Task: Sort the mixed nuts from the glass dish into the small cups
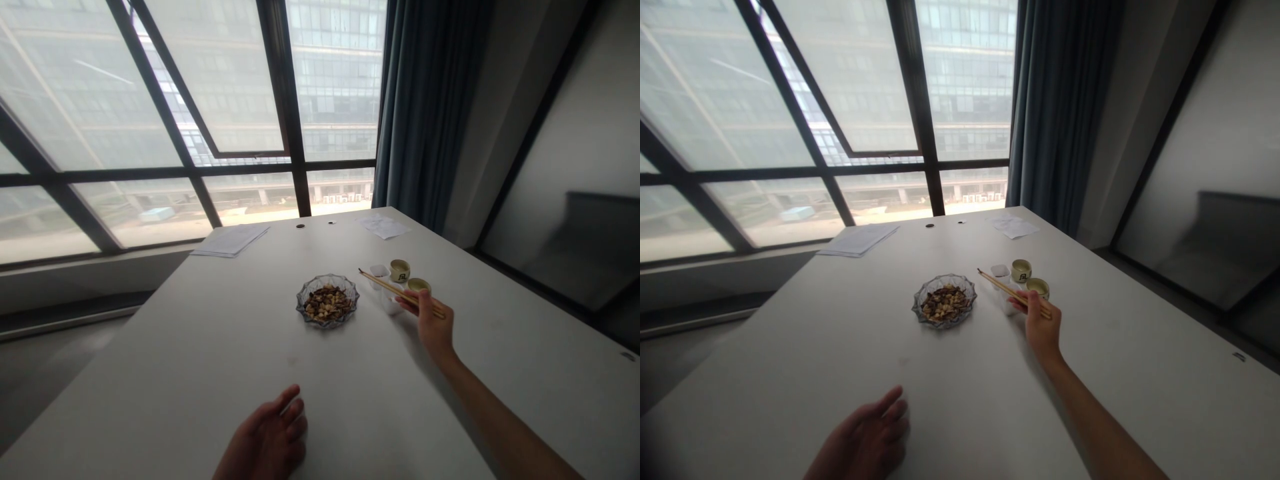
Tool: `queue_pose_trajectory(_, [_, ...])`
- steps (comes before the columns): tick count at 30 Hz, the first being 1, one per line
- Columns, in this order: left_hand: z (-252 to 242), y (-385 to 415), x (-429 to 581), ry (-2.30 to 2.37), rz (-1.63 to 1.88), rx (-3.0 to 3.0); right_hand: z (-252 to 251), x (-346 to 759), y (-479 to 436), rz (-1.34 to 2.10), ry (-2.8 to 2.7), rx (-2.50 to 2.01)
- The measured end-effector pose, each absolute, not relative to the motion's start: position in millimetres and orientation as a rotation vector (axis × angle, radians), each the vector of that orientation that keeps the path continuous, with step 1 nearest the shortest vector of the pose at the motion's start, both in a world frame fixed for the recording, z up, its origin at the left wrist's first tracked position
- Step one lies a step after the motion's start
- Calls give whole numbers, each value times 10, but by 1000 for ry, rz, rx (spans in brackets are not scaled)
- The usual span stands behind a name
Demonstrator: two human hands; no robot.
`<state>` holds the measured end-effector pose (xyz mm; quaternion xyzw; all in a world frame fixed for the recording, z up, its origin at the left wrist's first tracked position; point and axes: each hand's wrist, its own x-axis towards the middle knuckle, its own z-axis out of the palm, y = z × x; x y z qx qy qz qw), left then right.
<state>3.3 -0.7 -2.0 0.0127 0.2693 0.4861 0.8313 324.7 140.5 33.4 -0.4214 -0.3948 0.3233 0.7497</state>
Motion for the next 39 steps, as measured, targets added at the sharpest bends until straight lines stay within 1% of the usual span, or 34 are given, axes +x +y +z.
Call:
queue_pose_trajectory(7, [-45,-1,16,556,1029,32,320,3510,1505,610,-805,-947])
queue_pose_trajectory(19, [-33,-4,26,554,1033,30,331,3439,1478,582,-851,-924])
queue_pose_trajectory(28, [-26,7,32,596,1039,17,315,3073,1309,736,-1210,-870])
queue_pose_trajectory(39, [5,-18,53,576,1042,37,147,2883,1450,835,-1334,-970])
